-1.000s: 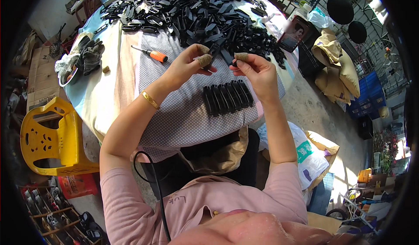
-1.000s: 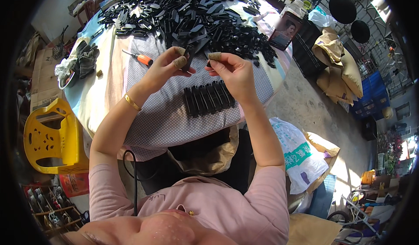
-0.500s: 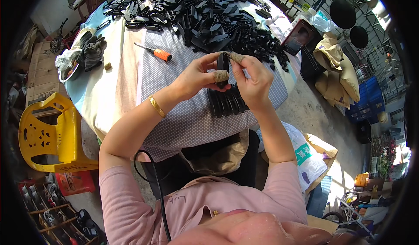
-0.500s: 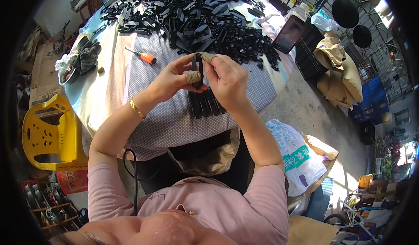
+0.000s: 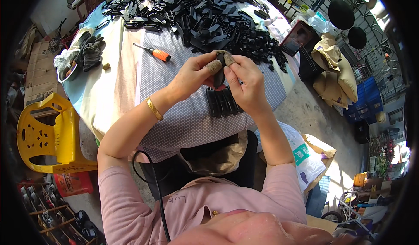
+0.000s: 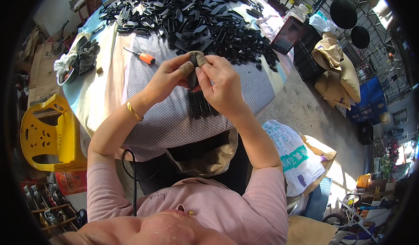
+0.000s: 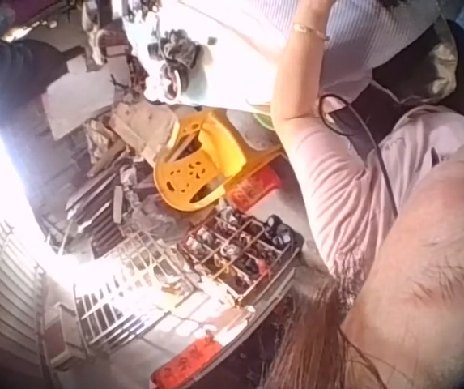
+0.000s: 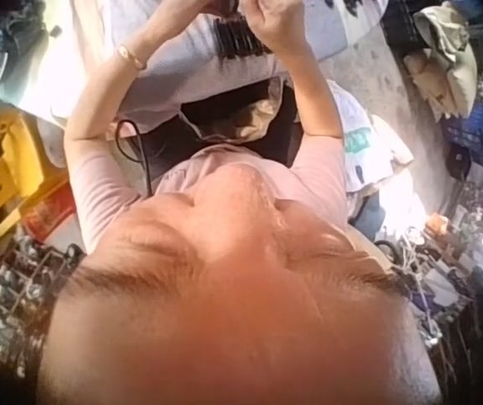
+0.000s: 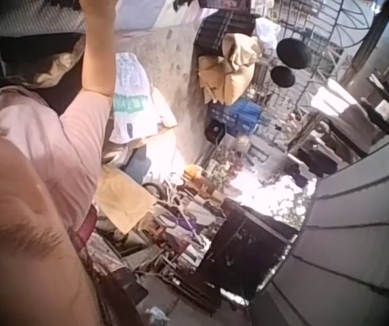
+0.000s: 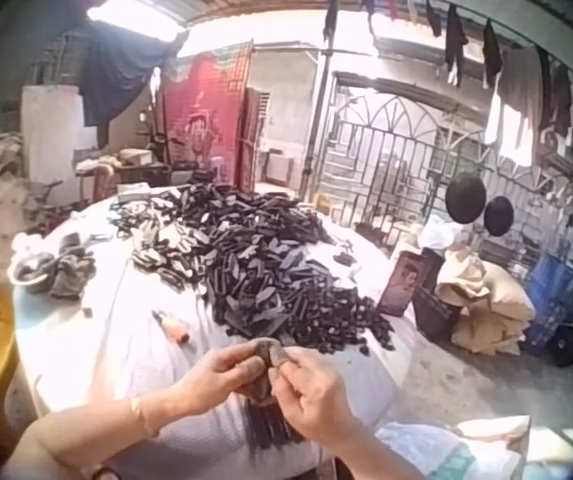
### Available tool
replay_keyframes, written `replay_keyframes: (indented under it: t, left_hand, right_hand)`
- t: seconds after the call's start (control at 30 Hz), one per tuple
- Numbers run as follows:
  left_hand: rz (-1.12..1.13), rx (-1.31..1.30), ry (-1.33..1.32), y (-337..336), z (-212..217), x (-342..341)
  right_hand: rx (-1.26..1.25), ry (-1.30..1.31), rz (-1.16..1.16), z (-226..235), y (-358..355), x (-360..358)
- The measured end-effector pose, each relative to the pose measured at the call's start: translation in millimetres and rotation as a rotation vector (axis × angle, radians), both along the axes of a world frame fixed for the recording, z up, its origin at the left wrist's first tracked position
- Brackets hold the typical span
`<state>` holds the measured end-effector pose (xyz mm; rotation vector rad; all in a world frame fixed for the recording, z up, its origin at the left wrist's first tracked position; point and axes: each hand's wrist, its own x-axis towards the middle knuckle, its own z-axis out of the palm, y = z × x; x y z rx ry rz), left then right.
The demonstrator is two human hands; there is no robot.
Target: Manually assembling small black plastic components by inserting internal pieces and snapping them together.
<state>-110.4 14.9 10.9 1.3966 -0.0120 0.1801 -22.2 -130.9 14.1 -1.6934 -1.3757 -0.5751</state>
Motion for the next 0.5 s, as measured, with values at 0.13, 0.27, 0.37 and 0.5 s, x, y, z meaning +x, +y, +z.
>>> replay_keyframes:
  t: [0.13, 0.27, 0.37, 0.5]
  left_hand:
    - [0.030, -0.014, 0.001, -5.3, 4.4, -2.5]
    - [-0.030, -0.106, -0.016, -9.9, 3.6, 1.6]
    - [-0.051, -0.110, -0.073, -10.2, -8.6, 8.5]
    - [0.307, 0.774, -0.169, 31.6, -10.6, 22.1]
  right_hand:
    - [0.018, 0.070, 0.109, 1.1, -3.0, -5.3]
    - [0.041, 0.001, 0.007, 3.8, -6.5, -10.0]
    - [0.069, 0.132, -0.033, 4.5, -18.1, -7.5]
    - [-0.101, 0.295, -0.290, 13.6, -61.2, 16.6]
